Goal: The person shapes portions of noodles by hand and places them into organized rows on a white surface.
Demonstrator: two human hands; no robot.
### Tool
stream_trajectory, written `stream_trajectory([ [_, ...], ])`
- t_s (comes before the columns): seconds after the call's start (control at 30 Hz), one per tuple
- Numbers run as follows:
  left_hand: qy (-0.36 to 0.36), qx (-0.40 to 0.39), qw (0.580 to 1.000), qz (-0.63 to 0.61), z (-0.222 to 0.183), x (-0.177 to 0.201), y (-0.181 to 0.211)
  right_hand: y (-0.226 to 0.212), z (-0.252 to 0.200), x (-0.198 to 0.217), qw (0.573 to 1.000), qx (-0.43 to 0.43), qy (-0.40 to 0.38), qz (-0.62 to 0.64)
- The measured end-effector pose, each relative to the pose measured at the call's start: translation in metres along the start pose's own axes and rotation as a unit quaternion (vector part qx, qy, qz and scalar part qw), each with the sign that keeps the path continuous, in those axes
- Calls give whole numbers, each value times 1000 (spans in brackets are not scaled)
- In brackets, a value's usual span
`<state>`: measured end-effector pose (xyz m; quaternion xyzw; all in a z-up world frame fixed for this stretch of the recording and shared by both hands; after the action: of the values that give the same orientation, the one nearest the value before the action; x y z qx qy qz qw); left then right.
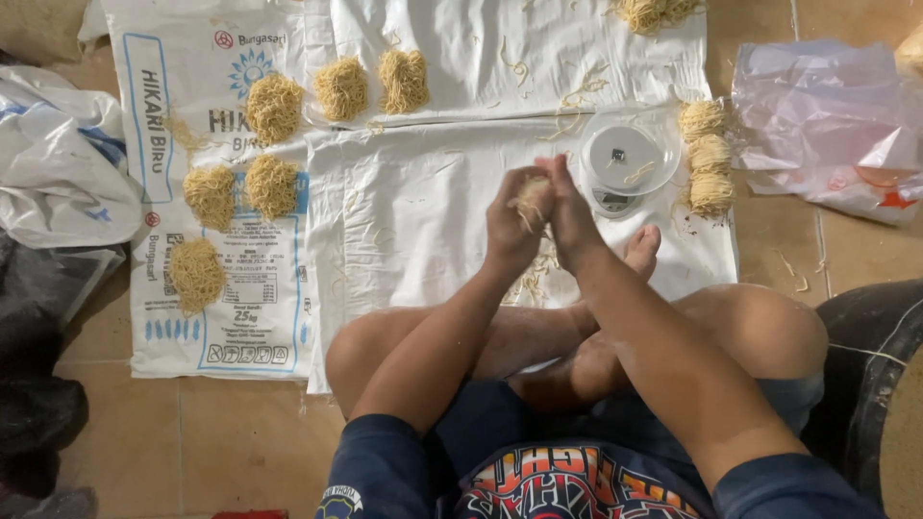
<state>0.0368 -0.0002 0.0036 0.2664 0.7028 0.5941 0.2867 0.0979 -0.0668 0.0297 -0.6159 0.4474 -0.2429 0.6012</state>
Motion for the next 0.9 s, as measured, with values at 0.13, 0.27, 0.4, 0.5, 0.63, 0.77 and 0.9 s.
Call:
stream_trajectory([
  [0.13, -54, 83, 967, -235, 23, 13, 11, 35, 7, 32, 882, 20, -55, -467],
  [0.27, -83, 88, 947, -298, 33, 14, 8, 23, -19, 10, 950, 82, -134, -268],
  [0.4, -85, 91, 956, -266, 30, 18, 19, 60, -20, 5, 984, 51, -153, -71],
  [0.5, -84, 91, 952, -279, 28, 20, 21, 61, -18, 17, 923, 75, -186, -328],
  [0.63, -77, 99, 958, -258, 37, 25, -8, 15, -26, 5, 845, 136, -232, -463],
  [0.77, -72, 109, 978, -162, 30, 30, 3, -13, -22, 6, 747, 294, -265, -533],
  [0.9, -115, 187, 950, -220, 34, 20, -28, -23, -7, 9, 661, 487, -210, -530],
])
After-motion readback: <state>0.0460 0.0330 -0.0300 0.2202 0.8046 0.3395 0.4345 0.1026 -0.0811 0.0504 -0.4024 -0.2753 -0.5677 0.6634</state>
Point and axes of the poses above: each hand's wrist, its own z-axis towards the middle knuckle, its own x-axis out of the back of the hand, y = z × x, the point moved 4 cm from there along z, towards the middle knuckle, and after that the axes turned 15 degrees about x, right-handed, at the moved point
